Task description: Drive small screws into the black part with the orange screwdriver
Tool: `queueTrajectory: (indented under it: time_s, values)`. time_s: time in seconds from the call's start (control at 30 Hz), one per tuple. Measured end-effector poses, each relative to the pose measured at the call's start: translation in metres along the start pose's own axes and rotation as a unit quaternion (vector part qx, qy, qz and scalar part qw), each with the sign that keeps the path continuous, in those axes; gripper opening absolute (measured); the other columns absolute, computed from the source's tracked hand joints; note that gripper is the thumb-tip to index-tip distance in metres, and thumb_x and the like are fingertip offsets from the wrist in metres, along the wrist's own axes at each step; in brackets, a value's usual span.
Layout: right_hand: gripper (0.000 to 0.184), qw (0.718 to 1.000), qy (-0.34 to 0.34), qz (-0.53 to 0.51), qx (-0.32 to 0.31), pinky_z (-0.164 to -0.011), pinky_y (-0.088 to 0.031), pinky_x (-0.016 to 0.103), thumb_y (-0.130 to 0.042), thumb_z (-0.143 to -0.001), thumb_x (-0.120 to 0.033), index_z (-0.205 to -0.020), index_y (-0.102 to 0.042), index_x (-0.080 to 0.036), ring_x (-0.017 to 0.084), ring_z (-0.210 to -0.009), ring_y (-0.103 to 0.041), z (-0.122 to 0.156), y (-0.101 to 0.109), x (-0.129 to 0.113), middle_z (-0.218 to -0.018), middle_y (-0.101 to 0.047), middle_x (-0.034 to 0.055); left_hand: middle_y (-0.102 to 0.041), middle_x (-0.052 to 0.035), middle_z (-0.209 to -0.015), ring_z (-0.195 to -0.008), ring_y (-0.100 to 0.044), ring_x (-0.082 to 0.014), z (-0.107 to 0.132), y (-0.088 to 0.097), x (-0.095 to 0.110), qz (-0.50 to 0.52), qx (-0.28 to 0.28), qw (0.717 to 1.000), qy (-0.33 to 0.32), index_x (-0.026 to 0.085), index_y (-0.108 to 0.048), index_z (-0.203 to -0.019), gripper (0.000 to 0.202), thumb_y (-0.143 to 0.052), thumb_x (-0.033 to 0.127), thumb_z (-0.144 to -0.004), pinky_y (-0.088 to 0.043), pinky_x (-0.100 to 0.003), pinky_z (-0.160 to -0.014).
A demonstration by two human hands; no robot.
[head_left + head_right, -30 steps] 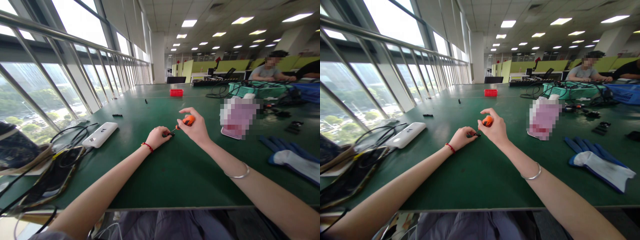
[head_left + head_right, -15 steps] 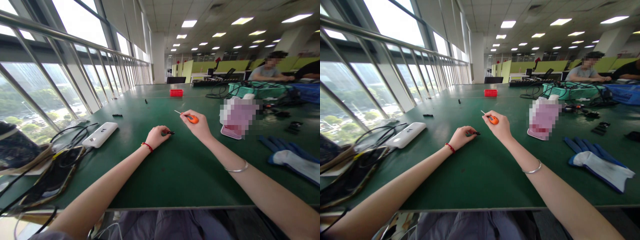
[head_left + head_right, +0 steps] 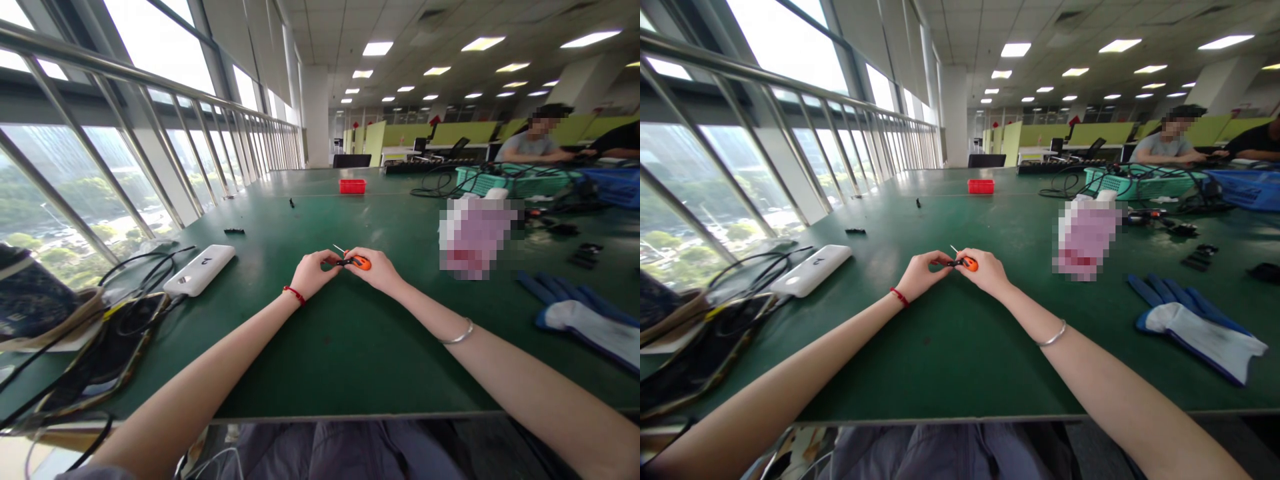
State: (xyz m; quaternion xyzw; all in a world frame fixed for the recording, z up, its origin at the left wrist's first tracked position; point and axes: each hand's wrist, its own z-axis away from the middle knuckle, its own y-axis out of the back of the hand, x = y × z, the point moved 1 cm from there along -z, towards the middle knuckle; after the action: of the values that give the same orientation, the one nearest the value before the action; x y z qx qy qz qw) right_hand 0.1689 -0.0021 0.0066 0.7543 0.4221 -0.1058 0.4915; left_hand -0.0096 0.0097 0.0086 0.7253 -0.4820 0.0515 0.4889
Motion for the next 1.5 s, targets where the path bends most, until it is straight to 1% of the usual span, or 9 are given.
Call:
queueTrajectory:
  time_s: [0.13, 0.3, 0.47, 0.6, 0.77, 0.9, 1.2, 1.37, 1.5]
  values:
    - [0.014, 1.0, 0.003, 0.022, -0.003, -0.075, -0.046, 0.03, -0.06, -0.075, -0.031, -0.087, -0.064, -0.025, 0.019, -0.086, -0.063, 0.0, 0.003, 0.0, -0.097, -0.069, -0.0007, -0.067, -0.0031, -0.09, -0.086, -0.062, -0.0173, 0.001, 0.003, 0.005, -0.059, 0.011, 0.997, -0.043, 0.019, -0.066, -0.086, 0.013, -0.061, 0.027, -0.077, -0.05, -0.029, -0.078]
    - [0.015, 0.999, -0.001, 0.041, -0.017, -0.072, -0.045, 0.029, -0.06, -0.075, -0.031, -0.088, -0.065, -0.026, 0.019, -0.086, -0.063, 0.002, 0.003, 0.0, -0.096, -0.069, -0.0011, -0.067, -0.0022, -0.089, -0.087, -0.06, -0.0169, 0.001, 0.005, 0.006, -0.091, -0.006, 0.994, -0.067, 0.02, -0.067, -0.086, 0.012, -0.059, 0.027, -0.081, -0.047, -0.029, -0.079]
    - [0.016, 0.998, 0.0, 0.05, -0.029, -0.071, -0.045, 0.028, -0.061, -0.075, -0.033, -0.09, -0.065, -0.027, 0.019, -0.087, -0.063, 0.003, 0.002, 0.001, -0.098, -0.069, -0.0016, -0.069, 0.0, -0.088, -0.087, -0.06, -0.0168, 0.0, 0.004, 0.001, -0.099, -0.027, 0.992, -0.067, 0.022, -0.068, -0.085, 0.011, -0.06, 0.028, -0.081, -0.046, -0.029, -0.081]
    - [0.017, 0.998, 0.006, 0.055, -0.039, -0.073, -0.044, 0.029, -0.061, -0.075, -0.033, -0.091, -0.065, -0.027, 0.019, -0.088, -0.063, 0.002, 0.002, 0.003, -0.099, -0.069, -0.0014, -0.07, 0.0003, -0.089, -0.086, -0.059, -0.0163, 0.001, 0.005, 0.001, -0.108, -0.03, 0.991, -0.07, 0.022, -0.068, -0.086, 0.012, -0.059, 0.028, -0.082, -0.046, -0.028, -0.079]
    - [0.017, 0.998, 0.008, 0.044, -0.036, -0.072, -0.045, 0.029, -0.061, -0.075, -0.032, -0.09, -0.065, -0.026, 0.019, -0.086, -0.063, 0.002, 0.001, 0.004, -0.097, -0.069, -0.0011, -0.07, -0.0013, -0.088, -0.085, -0.059, -0.0173, 0.002, 0.006, 0.009, -0.193, -0.029, 0.975, -0.111, 0.021, -0.067, -0.085, 0.014, -0.055, 0.026, -0.082, -0.044, -0.03, -0.077]
    - [0.016, 0.999, 0.005, 0.037, -0.035, -0.072, -0.045, 0.029, -0.06, -0.075, -0.033, -0.089, -0.065, -0.026, 0.018, -0.084, -0.063, 0.002, 0.001, 0.003, -0.096, -0.069, -0.0012, -0.069, -0.002, -0.086, -0.085, -0.058, -0.0185, 0.002, 0.006, 0.013, -0.249, -0.031, 0.96, -0.126, 0.02, -0.066, -0.085, 0.014, -0.053, 0.024, -0.08, -0.042, -0.031, -0.074]
    - [0.017, 0.997, 0.008, 0.067, -0.033, -0.07, -0.044, 0.029, -0.06, -0.075, -0.036, -0.089, -0.064, -0.027, 0.018, -0.083, -0.063, 0.003, 0.0, 0.0, -0.093, -0.069, -0.0016, -0.067, -0.0032, -0.082, -0.081, -0.056, -0.0182, 0.003, 0.004, 0.016, -0.291, -0.014, 0.947, -0.135, 0.02, -0.064, -0.08, 0.011, -0.053, 0.02, -0.077, -0.039, -0.032, -0.073]
    - [0.017, 0.995, 0.003, 0.099, -0.029, -0.067, -0.042, 0.028, -0.058, -0.076, -0.038, -0.089, -0.064, -0.028, 0.019, -0.083, -0.062, 0.004, 0.001, -0.005, -0.093, -0.069, -0.0021, -0.065, -0.0043, -0.079, -0.078, -0.054, -0.0182, 0.003, 0.003, 0.016, -0.329, -0.011, 0.932, -0.152, 0.019, -0.064, -0.08, 0.015, -0.048, 0.02, -0.081, -0.038, -0.032, -0.071]
    - [0.017, 0.988, 0.017, 0.146, -0.046, -0.061, -0.039, 0.027, -0.057, -0.077, -0.039, -0.089, -0.063, -0.028, 0.019, -0.081, -0.062, 0.004, 0.001, -0.007, -0.091, -0.068, -0.0005, -0.063, -0.0059, -0.078, -0.077, -0.052, -0.0182, 0.002, 0.003, 0.016, -0.339, -0.016, 0.924, -0.177, 0.018, -0.063, -0.08, 0.019, -0.044, 0.02, -0.084, -0.037, -0.032, -0.07]
